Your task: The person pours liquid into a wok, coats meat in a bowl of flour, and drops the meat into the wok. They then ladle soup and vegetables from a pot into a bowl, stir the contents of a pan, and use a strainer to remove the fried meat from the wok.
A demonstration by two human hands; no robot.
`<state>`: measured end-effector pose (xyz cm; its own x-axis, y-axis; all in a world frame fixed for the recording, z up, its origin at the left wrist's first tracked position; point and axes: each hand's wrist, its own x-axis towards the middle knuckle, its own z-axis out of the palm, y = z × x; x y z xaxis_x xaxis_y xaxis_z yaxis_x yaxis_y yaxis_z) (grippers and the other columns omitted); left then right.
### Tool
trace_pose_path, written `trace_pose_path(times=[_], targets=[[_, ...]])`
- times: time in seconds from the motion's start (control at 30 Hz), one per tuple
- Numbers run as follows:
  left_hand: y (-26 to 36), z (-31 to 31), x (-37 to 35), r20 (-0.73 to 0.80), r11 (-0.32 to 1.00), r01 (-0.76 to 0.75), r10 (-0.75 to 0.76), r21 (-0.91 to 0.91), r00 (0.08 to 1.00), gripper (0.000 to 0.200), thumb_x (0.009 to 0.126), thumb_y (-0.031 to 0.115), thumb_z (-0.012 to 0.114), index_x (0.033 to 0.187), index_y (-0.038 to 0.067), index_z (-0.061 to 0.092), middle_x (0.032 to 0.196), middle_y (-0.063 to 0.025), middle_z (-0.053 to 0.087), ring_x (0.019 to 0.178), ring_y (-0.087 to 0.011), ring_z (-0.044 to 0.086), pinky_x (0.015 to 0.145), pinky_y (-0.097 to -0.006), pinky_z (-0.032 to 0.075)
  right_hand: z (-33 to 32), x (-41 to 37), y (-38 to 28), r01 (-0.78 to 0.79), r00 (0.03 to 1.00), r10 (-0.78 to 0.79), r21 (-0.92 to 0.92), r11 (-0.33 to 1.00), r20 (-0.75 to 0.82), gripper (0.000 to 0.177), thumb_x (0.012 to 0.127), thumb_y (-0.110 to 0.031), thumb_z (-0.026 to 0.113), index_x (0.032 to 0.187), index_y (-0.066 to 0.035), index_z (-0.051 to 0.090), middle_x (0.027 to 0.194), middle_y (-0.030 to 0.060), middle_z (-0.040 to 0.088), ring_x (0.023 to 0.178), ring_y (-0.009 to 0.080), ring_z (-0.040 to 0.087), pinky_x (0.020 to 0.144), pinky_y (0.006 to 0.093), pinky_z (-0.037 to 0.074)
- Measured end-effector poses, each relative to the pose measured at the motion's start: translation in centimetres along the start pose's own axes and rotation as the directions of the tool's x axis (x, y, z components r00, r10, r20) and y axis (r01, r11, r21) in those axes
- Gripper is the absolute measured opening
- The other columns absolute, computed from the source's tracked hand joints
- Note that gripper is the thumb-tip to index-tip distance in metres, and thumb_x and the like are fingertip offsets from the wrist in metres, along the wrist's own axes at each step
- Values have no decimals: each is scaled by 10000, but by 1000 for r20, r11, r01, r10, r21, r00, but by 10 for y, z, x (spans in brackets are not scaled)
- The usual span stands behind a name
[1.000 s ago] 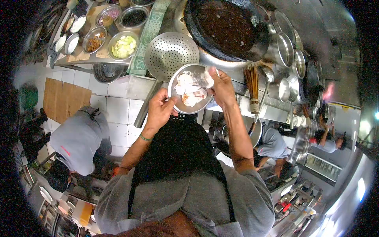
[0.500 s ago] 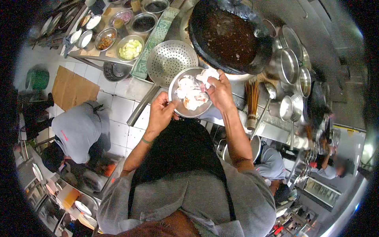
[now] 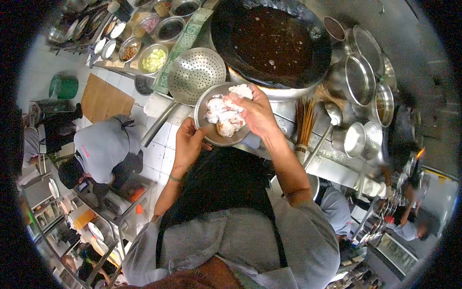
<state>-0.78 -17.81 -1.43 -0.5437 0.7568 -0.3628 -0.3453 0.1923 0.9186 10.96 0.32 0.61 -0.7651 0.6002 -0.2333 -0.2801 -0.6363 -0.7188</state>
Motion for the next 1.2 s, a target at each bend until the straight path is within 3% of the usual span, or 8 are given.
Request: trace_pose_path(times=[0.47,0.7,0.83,0.93,0.97,1.0,1.1,1.2], targets=[[9,-17,3,99,1000,-4,3,2,995,60,931,1,566,896,-15,521,781,-62,596,579,-89,591,468,-226,542,18,1,14,42,984,-94,-314,949,-152,213,970,4,527,1163,-39,449,956,127,667,851,166,672,678,262,601],[11,-56,9,65,1000,-15,16,-25,998,56,941,14,561,899,1,527,760,-39,578,588,-72,582,469,-208,526,52,17,28,46,993,-89,-467,883,-71,342,963,33,518,1293,-11,437,1054,159,669,970,182,663,847,303,568],[10,-72,14,26,998,-51,52,-47,998,78,933,48,592,927,8,526,784,-64,624,569,-105,602,425,-233,529,59,25,28,67,991,-135,-825,562,-11,242,936,61,540,1155,1,625,1061,105,698,977,170,662,867,287,545],[12,-81,14,-20,996,-84,83,-31,996,96,933,43,589,882,-4,523,776,-56,604,581,-83,584,445,-219,520,51,55,7,245,930,-369,-757,606,6,331,907,99,536,1190,-41,633,1081,107,704,962,186,682,825,273,548],[16,-83,14,-38,996,-81,80,-33,996,118,930,40,592,849,-3,518,766,-51,592,580,-71,571,453,-212,514,42,74,-9,357,863,-494,-821,446,107,324,900,98,539,1171,-57,626,1074,146,704,969,211,690,792,305,561],[20,-84,13,-56,995,-96,94,-41,994,120,930,39,591,845,-2,517,764,-51,593,577,-71,570,452,-212,512,60,80,-41,396,750,-572,-918,-12,331,279,899,74,556,1142,-54,609,1067,193,692,975,247,694,765,357,568],[24,-85,10,-97,989,-137,131,-56,987,117,928,38,590,843,-5,523,763,-55,600,572,-73,571,451,-213,509,22,143,-88,427,613,-507,-794,-432,606,250,848,-47,667,1098,-50,649,1054,162,676,1024,358,630,893,452,477],[23,-87,6,-122,986,-152,144,-66,982,95,926,41,590,868,-21,549,772,-68,620,573,-82,583,453,-216,507,-18,196,-104,151,766,-465,-827,-542,445,239,824,-153,706,1057,-98,710,1110,132,673,1072,336,612,912,442,462]])
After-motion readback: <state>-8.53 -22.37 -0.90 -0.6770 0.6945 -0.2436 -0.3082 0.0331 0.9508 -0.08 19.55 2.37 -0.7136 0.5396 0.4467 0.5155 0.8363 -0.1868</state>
